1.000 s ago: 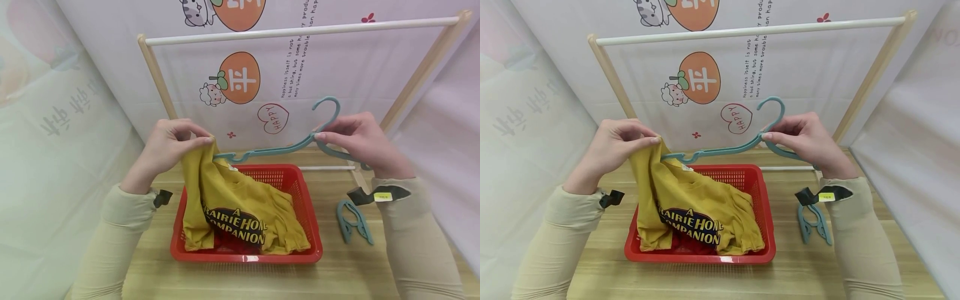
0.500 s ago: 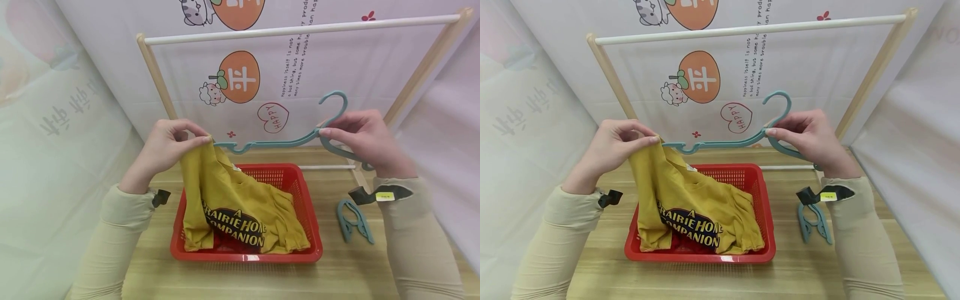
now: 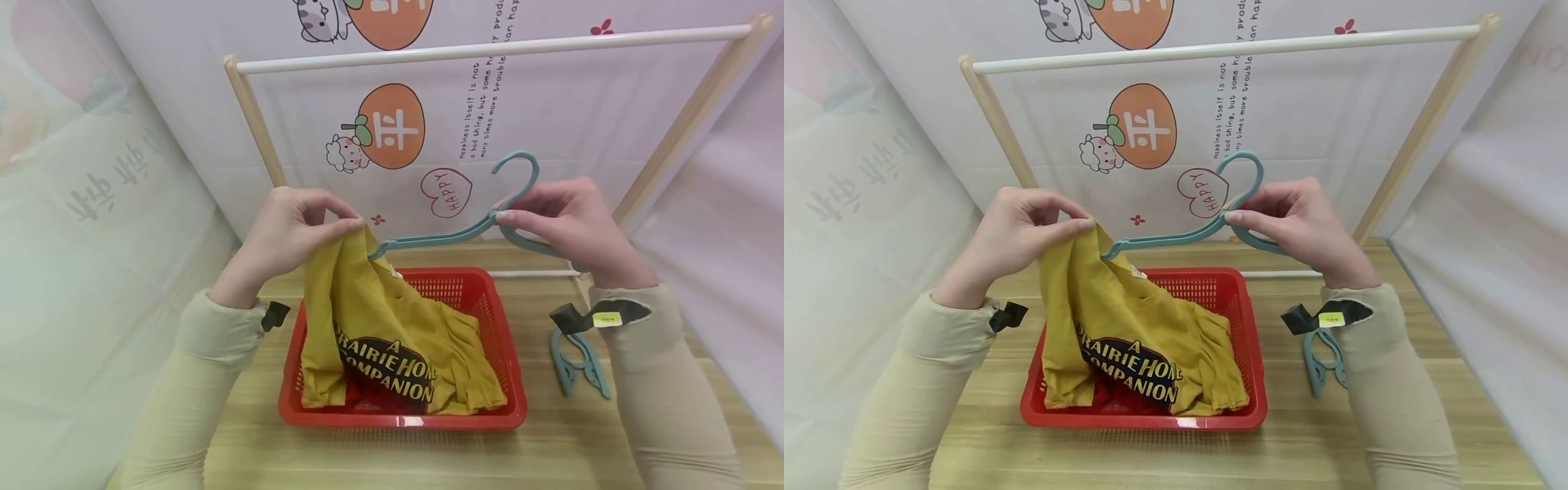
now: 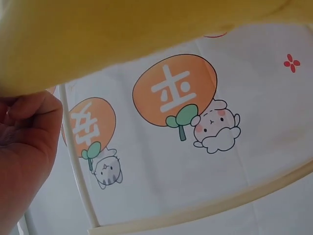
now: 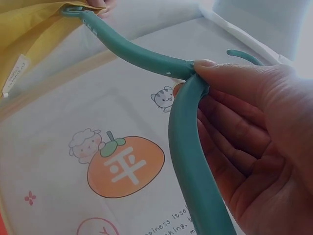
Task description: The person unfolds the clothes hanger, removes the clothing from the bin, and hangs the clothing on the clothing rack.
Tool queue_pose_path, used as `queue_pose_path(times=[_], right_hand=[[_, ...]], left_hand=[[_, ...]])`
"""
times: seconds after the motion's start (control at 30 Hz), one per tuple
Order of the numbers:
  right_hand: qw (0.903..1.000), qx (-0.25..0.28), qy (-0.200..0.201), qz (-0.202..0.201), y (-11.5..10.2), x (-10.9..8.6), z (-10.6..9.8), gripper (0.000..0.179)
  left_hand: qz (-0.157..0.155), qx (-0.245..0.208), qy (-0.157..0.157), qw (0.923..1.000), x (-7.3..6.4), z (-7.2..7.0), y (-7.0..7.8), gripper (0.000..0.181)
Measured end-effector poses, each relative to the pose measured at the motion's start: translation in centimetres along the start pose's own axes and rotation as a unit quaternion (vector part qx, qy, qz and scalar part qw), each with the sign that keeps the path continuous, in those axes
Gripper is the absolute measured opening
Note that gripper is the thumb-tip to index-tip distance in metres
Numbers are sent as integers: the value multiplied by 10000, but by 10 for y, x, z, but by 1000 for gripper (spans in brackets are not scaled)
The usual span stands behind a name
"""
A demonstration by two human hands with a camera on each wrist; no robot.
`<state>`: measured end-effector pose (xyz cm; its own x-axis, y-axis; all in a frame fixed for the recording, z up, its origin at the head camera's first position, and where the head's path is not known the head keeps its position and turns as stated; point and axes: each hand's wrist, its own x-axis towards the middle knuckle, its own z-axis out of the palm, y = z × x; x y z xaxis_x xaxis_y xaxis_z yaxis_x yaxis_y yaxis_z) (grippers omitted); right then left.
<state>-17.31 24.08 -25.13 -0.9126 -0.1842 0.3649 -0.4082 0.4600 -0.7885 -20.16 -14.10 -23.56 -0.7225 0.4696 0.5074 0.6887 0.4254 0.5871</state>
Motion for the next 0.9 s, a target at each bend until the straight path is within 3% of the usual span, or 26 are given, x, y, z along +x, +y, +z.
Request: queue_pose_path(times=[0.2,0.4,0.73,0.9], right_hand=[[10000,12,-77,-59,-4,2,3,19],[9994,178,-28,-281,-7,5,7,17],[9983,297,-9,-506,-8,9,13,16],[9980,333,-4,-537,-8,10,17,16]], left_hand=[[365,-36,49,9993,7,-1,5,4],[592,-27,-114,9982,17,2,11,4],[785,-85,-327,9963,30,22,19,4],[686,37,-405,9968,36,31,26,4]])
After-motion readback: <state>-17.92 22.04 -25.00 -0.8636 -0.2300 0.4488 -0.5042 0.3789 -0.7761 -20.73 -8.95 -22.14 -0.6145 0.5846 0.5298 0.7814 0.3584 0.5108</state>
